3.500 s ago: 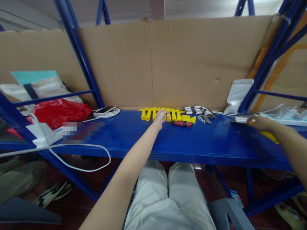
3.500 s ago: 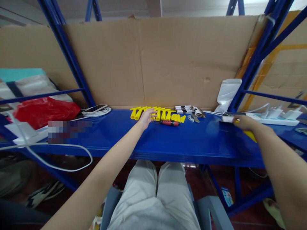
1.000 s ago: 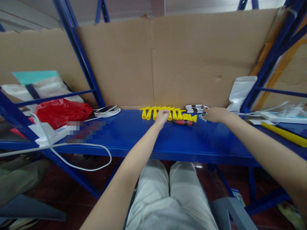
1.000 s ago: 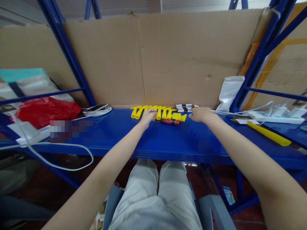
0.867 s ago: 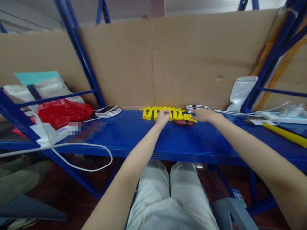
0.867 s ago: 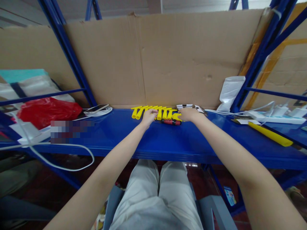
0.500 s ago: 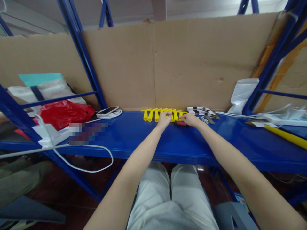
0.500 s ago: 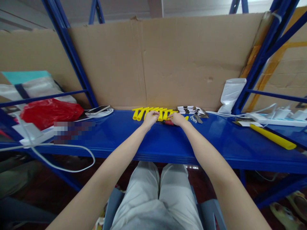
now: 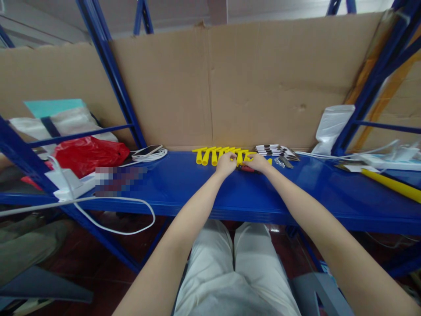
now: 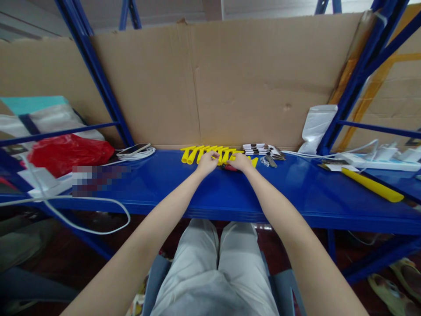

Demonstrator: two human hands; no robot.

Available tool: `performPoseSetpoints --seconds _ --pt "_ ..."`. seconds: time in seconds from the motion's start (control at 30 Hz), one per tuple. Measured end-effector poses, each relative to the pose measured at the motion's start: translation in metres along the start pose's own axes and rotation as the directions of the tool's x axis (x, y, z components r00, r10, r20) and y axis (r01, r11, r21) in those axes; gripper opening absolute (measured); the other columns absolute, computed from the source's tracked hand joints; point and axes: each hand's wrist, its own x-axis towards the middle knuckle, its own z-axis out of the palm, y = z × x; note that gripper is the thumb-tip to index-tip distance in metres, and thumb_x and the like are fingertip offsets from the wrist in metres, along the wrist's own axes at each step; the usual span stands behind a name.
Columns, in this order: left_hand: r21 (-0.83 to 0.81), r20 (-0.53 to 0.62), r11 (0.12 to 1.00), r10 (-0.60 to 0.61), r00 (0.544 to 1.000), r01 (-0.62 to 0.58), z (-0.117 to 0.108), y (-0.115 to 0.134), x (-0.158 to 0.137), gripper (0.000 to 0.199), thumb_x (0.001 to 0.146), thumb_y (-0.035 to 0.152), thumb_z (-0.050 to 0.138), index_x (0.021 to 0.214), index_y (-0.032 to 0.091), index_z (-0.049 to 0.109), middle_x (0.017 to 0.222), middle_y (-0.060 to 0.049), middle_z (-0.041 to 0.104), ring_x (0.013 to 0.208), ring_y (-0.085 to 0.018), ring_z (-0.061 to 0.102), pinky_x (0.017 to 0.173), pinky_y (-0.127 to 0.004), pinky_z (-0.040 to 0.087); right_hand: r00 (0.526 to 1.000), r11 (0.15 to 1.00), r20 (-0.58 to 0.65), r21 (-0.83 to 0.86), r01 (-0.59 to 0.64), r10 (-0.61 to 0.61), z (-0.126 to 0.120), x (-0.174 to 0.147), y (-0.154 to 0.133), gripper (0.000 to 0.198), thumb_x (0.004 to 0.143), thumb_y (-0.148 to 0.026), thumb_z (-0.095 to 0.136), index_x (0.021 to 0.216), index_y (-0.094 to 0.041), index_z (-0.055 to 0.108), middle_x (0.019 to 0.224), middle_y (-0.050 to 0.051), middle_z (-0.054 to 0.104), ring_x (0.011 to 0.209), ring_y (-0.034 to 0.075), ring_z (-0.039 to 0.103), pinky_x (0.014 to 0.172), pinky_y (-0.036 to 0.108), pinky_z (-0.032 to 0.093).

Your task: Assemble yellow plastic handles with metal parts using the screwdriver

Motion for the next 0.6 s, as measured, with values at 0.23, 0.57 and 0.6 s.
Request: performPoseSetpoints --seconds 0.23,0.57,0.6 --pt "0.054 0.048 0.998 0.033 0.998 -0.035 0.0 0.001 -0.001 0.026 0.079 0.003 0.054 0.094 0.014 0.072 0.103 -0.009 0.074 0.092 -0.02 0.067 0.089 -0.031 0.052 0.997 0.998 -0.048 -0.003 -0.067 0.067 -0.003 -0.011 -0.011 0.051 0.08 -0.037 0.06 0.129 -0.023 0.064 0.129 0.011 0.065 0.119 0.031 0.06 0.098 0.043 0.046" --pt "0.052 0.049 0.997 0.051 0.997 -0.054 0.002 -0.001 0.0 0.029 0.077 0.002 0.053 0.096 0.014 0.071 0.108 -0.009 0.074 0.095 -0.02 0.068 0.092 -0.033 0.052 0.965 0.992 -0.263 0.123 0.04 -0.006 -0.004 -0.008 -0.008 0.036 0.078 -0.024 0.059 0.11 -0.013 0.074 0.112 0.013 0.072 0.107 0.028 0.066 0.095 0.036 0.049" --pt "0.051 0.049 0.997 0.053 0.997 -0.055 0.003 -0.001 0.0 0.03 0.077 0.002 0.053 0.096 0.015 0.071 0.108 -0.009 0.074 0.096 -0.02 0.068 0.093 -0.033 0.052 0.956 0.989 -0.294 0.135 0.063 -0.021 -0.005 -0.006 -0.007 0.035 0.078 -0.023 0.059 0.108 -0.012 0.074 0.108 0.015 0.072 0.105 0.028 0.066 0.095 0.037 0.049"
